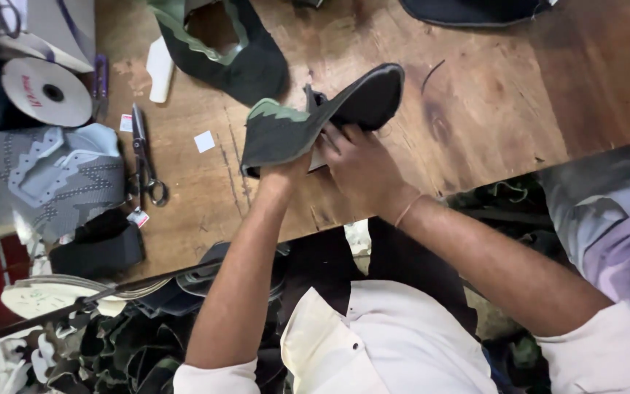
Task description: Inspecting and manually handling various shoe upper components on a manufacturing workbench.
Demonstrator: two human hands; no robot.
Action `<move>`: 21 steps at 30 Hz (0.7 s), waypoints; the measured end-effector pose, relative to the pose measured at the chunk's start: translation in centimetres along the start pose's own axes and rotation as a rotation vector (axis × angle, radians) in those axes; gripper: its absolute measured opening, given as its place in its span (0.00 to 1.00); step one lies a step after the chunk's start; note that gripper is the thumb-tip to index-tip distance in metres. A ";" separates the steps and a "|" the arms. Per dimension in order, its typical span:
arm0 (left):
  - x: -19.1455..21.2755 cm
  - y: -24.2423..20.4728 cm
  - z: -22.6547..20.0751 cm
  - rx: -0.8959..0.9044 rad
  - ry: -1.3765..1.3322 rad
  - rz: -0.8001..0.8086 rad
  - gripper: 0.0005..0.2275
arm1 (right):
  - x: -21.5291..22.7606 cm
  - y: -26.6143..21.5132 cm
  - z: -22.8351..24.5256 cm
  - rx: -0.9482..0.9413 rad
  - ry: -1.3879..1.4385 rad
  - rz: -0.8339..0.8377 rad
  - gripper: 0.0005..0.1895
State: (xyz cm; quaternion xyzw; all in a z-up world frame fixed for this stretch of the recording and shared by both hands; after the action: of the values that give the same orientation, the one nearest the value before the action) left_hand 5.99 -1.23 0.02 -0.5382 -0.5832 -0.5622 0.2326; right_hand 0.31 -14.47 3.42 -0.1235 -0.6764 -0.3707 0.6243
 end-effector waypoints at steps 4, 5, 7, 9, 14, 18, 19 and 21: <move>-2.9 -1.5 -2.3 0.014 -0.048 0.078 0.04 | -0.3 -0.1 -1.9 -0.009 0.009 0.088 0.24; -3.4 -1.6 -3.0 0.020 -0.060 0.087 0.05 | -0.6 -0.8 -1.8 -0.013 0.035 0.070 0.23; -3.4 -1.9 -3.7 0.031 -0.068 0.087 0.06 | -1.3 -2.2 -4.1 -0.014 0.091 0.027 0.21; -2.9 -1.5 -2.9 0.055 -0.056 0.072 0.08 | -2.3 -1.8 -6.7 0.011 0.154 -0.027 0.18; -2.5 -4.4 -3.0 0.123 -0.072 0.151 0.13 | -8.0 -1.8 -12.0 -0.009 0.369 -0.097 0.13; 1.4 -1.3 -5.4 -0.029 0.131 -0.187 0.21 | -3.5 0.4 -13.4 -0.046 0.423 -0.094 0.09; 0.2 -1.0 -5.1 0.072 0.088 0.057 0.21 | -2.0 0.7 -13.0 -0.067 0.413 -0.109 0.09; -1.2 -2.0 -5.0 0.185 0.041 0.319 0.21 | -1.1 0.3 -11.8 -0.091 0.421 -0.112 0.10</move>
State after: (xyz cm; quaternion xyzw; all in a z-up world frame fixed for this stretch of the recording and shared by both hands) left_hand 2.93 -5.72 -0.51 -0.5885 -0.5347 -0.4730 0.3794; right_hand 9.64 -21.67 1.82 -0.0335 -0.5197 -0.4525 0.7239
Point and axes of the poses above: each hand's wrist, its own y-axis towards the middle knuckle, its own x-axis out of the back of the hand, z = x × y, the point moved 4 cm from there along y, towards the middle knuckle, and after that the axes turned 11 degrees about x, right-handed, at the moved point
